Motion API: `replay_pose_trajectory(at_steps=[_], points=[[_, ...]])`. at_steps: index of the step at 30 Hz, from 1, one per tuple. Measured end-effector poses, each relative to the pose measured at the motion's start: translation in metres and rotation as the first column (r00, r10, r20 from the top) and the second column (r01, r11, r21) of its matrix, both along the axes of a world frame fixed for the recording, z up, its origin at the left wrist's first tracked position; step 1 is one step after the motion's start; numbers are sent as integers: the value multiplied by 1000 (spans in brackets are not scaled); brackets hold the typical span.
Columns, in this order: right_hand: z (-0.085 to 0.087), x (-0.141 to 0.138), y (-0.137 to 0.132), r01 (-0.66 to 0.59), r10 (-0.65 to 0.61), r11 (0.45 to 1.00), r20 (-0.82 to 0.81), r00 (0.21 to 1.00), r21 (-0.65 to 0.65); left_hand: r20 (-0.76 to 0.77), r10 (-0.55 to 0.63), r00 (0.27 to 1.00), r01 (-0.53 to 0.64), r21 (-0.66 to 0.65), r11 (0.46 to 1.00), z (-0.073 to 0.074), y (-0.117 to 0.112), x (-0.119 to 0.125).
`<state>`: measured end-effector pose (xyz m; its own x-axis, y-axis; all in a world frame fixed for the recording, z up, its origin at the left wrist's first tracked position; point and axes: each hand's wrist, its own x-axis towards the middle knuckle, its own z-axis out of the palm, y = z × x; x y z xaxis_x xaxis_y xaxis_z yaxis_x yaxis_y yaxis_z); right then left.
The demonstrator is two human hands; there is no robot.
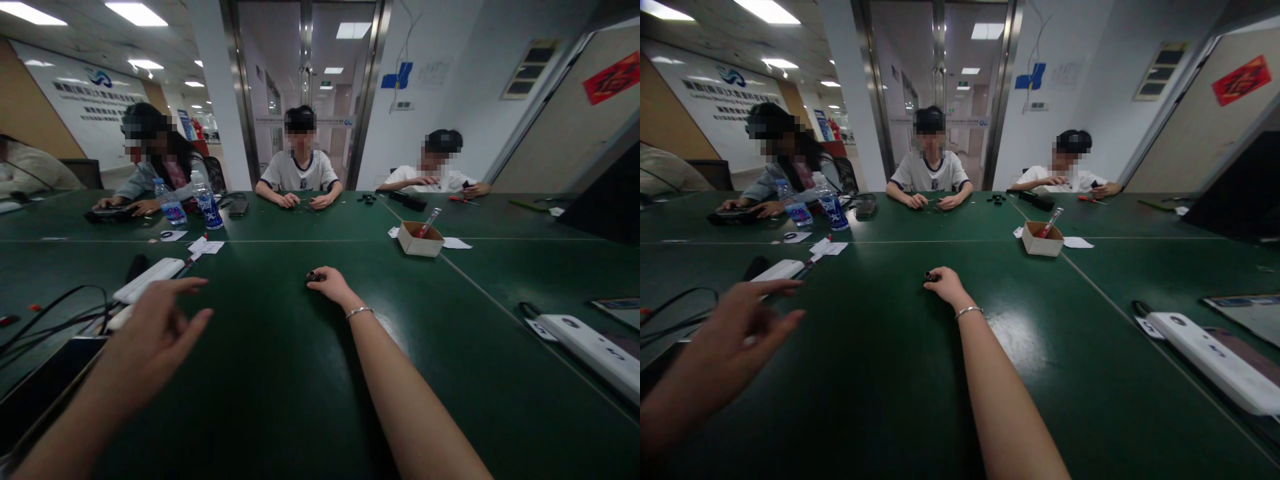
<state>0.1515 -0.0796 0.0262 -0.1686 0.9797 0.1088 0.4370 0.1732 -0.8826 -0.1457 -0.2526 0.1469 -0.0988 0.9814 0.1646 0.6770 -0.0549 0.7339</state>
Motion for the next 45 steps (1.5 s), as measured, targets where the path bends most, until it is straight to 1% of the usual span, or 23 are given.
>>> replay_pose_trajectory(at_steps=[1,2,3,4,5,6,7,9,11,14,16,18,22,28,32,34,37,39,41,45], points=[[-2,-6,1,38,-41,998,39,998,57,-145,-121,982,127,36,991,-1,14,17],[-4,-9,1,61,-70,992,81,994,111,-241,-241,940,260,47,965,-4,30,37],[-6,-12,1,63,-81,986,119,990,154,-301,-342,890,371,44,927,-9,48,57],[-7,-12,0,46,-74,982,147,986,184,-350,-400,847,444,53,895,-15,66,77],[-7,-12,0,25,-59,979,164,985,201,-396,-425,814,482,54,874,-23,84,95],[-8,-12,-1,9,-46,977,171,984,212,-425,-417,804,481,51,876,-33,100,111],[-8,-11,0,2,-40,975,171,985,221,-430,-394,812,454,40,890,-43,114,124],[-8,-9,2,15,-56,974,171,984,227,-371,-375,850,410,16,912,-65,137,140],[-8,-8,5,47,-87,973,172,981,226,-227,-422,878,443,48,895,-86,153,143],[-9,-7,7,37,-76,974,168,983,222,-21,-489,872,486,170,858,-110,164,134],[-9,-8,6,-12,-26,973,164,986,231,51,-482,875,463,208,862,-119,167,127],[-9,-8,4,-43,8,970,147,989,238,78,-463,883,437,225,871,-123,167,123],[-9,-9,1,-64,44,966,83,996,251,73,-447,891,421,233,877,-122,166,124],[-8,-7,1,30,-61,964,108,992,263,99,-391,915,367,196,909,-121,167,123],[-8,-4,1,79,-93,964,45,995,253,133,-383,914,362,157,919,-121,167,122],[-8,-2,1,65,-65,975,-8,998,214,117,-379,918,363,135,922,-121,167,122],[-9,1,2,1,13,996,-147,989,91,96,-374,922,364,108,925,-120,167,122],[-9,4,4,-11,18,999,-278,960,30,81,-379,922,371,97,924,-120,167,121],[-9,6,5,-8,8,1000,-392,920,-1,51,-383,923,377,95,921,-121,168,120],[-8,10,7,-71,34,996,-509,860,-53,14,-370,929,368,86,926,-118,167,121]])
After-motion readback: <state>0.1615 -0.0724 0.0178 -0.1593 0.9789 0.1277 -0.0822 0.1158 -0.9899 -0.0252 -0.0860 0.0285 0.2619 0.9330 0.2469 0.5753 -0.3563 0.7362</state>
